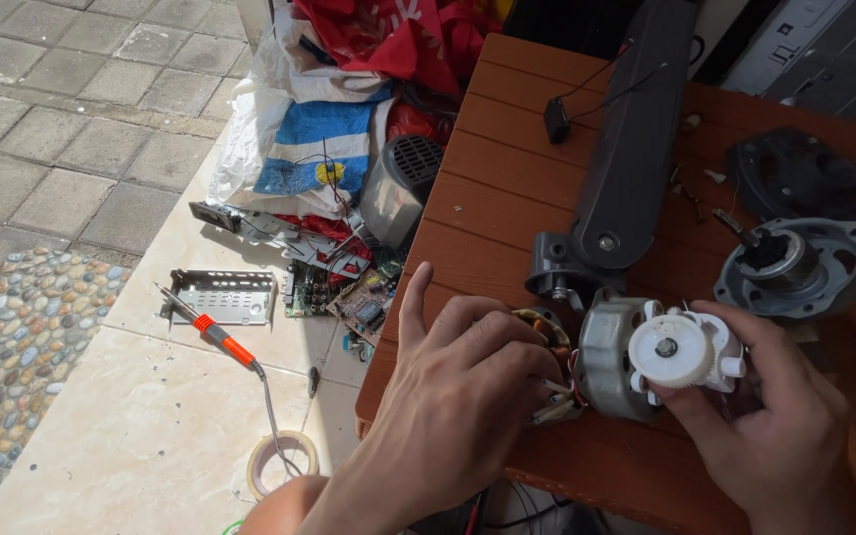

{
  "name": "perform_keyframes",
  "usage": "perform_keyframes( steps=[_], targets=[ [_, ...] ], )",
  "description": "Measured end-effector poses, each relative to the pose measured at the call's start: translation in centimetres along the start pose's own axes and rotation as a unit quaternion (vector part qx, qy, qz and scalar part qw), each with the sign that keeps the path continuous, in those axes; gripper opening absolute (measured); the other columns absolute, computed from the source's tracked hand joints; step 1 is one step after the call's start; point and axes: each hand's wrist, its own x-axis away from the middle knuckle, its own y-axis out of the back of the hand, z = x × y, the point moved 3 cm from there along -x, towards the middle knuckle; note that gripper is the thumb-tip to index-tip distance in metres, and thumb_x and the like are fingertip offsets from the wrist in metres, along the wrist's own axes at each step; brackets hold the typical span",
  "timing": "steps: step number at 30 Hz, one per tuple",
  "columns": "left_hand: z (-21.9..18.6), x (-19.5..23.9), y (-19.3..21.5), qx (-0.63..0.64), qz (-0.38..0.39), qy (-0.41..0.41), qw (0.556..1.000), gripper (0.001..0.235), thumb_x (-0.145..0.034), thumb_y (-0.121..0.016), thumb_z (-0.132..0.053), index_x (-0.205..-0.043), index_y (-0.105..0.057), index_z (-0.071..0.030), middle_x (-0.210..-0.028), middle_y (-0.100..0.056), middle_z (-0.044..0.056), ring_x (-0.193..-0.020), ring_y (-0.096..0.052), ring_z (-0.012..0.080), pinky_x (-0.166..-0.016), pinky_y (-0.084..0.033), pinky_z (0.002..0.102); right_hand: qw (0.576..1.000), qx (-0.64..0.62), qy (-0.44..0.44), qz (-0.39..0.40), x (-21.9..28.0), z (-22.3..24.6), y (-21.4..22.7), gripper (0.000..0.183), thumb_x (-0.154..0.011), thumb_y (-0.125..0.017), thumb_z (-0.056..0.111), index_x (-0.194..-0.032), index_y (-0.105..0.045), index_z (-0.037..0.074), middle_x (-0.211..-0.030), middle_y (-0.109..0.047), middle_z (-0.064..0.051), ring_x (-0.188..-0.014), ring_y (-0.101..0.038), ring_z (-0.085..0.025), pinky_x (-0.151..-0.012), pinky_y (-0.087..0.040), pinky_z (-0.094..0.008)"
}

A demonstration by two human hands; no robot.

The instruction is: The person disassembles a small electric motor, separating the stator and rotor components. They then use a multimeter to test the electrical continuity of the motor's internal windings.

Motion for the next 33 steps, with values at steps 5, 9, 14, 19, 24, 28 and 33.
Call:
perform_keyframes(
  steps=[5, 9, 14, 19, 24, 28, 33],
  targets=[
    [0.0, 0.0, -0.1, -0.008, -0.016, -0.002, 1.000, 0.006, -0.096, -0.062, -0.012, -0.096, -0.067, -0.016, -0.103, -0.067, -0.002, -0.105, -0.059, 0.0253, -0.119, -0.010, 0.069, 1.000, 0.002, 0.000, 0.015, -0.1, 0.1, 0.1, 0.062, -0.081, -0.081, 0.034, -0.133, -0.070, 0.001, -0.129, -0.074, -0.015, -0.115, -0.070, -0.031, -0.087, -0.056, -0.042],
    [0.1, 0.1, 0.0, -0.005, -0.011, 0.016, 1.000, 0.007, -0.093, -0.065, -0.012, -0.097, -0.068, -0.017, -0.101, -0.066, -0.003, -0.103, -0.058, 0.0244, -0.119, -0.010, 0.069, 1.000, -0.008, -0.001, 0.014, 0.0, 0.0, 0.1, 0.062, -0.082, -0.081, 0.033, -0.133, -0.070, 0.000, -0.129, -0.074, -0.016, -0.114, -0.070, -0.030, -0.089, -0.056, -0.042],
    [0.0, 0.3, 0.4, 0.002, -0.030, 0.027, 0.999, 0.008, -0.094, -0.064, -0.015, -0.099, -0.069, -0.020, -0.100, -0.064, -0.004, -0.104, -0.060, 0.0223, -0.121, -0.009, 0.068, 1.000, 0.007, 0.017, 0.010, -0.1, 0.3, 0.2, 0.061, -0.086, -0.077, 0.038, -0.132, -0.071, -0.002, -0.129, -0.074, -0.018, -0.116, -0.071, -0.034, -0.091, -0.055, -0.044],
    [-0.6, 0.6, 1.2, 0.017, -0.054, 0.037, 0.998, 0.005, -0.095, -0.063, -0.019, -0.099, -0.067, -0.019, -0.102, -0.065, -0.003, -0.106, -0.061, 0.0230, -0.121, -0.011, 0.064, 1.000, -0.002, 0.021, 0.009, -0.1, 0.3, 0.1, 0.061, -0.086, -0.078, 0.035, -0.132, -0.070, -0.003, -0.130, -0.074, -0.018, -0.116, -0.070, -0.033, -0.092, -0.056, -0.043],
    [-1.0, 1.1, 1.3, -0.004, -0.094, 0.041, 0.995, 0.010, -0.092, -0.070, -0.024, -0.085, -0.066, -0.018, -0.099, -0.064, -0.002, -0.105, -0.062, 0.0223, -0.118, -0.013, 0.062, 1.000, -0.009, 0.020, 0.004, 0.0, 0.2, 0.0, 0.060, -0.086, -0.079, 0.034, -0.132, -0.071, -0.003, -0.129, -0.074, -0.018, -0.115, -0.070, -0.031, -0.092, -0.056, -0.042],
    [-1.4, 1.1, 1.3, 0.036, -0.079, 0.051, 0.995, 0.011, -0.094, -0.064, -0.021, -0.086, -0.070, -0.017, -0.100, -0.066, -0.003, -0.107, -0.062, 0.0222, -0.118, -0.010, 0.066, 1.000, -0.006, 0.014, 0.006, -0.1, 0.4, 0.1, 0.061, -0.085, -0.080, 0.034, -0.133, -0.070, -0.002, -0.129, -0.074, -0.017, -0.115, -0.071, -0.032, -0.091, -0.055, -0.042],
    [-1.4, 1.0, 0.8, 0.020, -0.099, 0.042, 0.994, 0.011, -0.090, -0.073, -0.030, -0.088, -0.071, -0.020, -0.100, -0.067, -0.004, -0.109, -0.063, 0.0219, -0.120, -0.011, 0.065, 1.000, -0.007, 0.018, 0.007, -0.1, 0.2, 0.1, 0.061, -0.085, -0.080, 0.034, -0.132, -0.071, -0.003, -0.128, -0.074, -0.018, -0.114, -0.071, -0.031, -0.091, -0.056, -0.041]
  ],
)
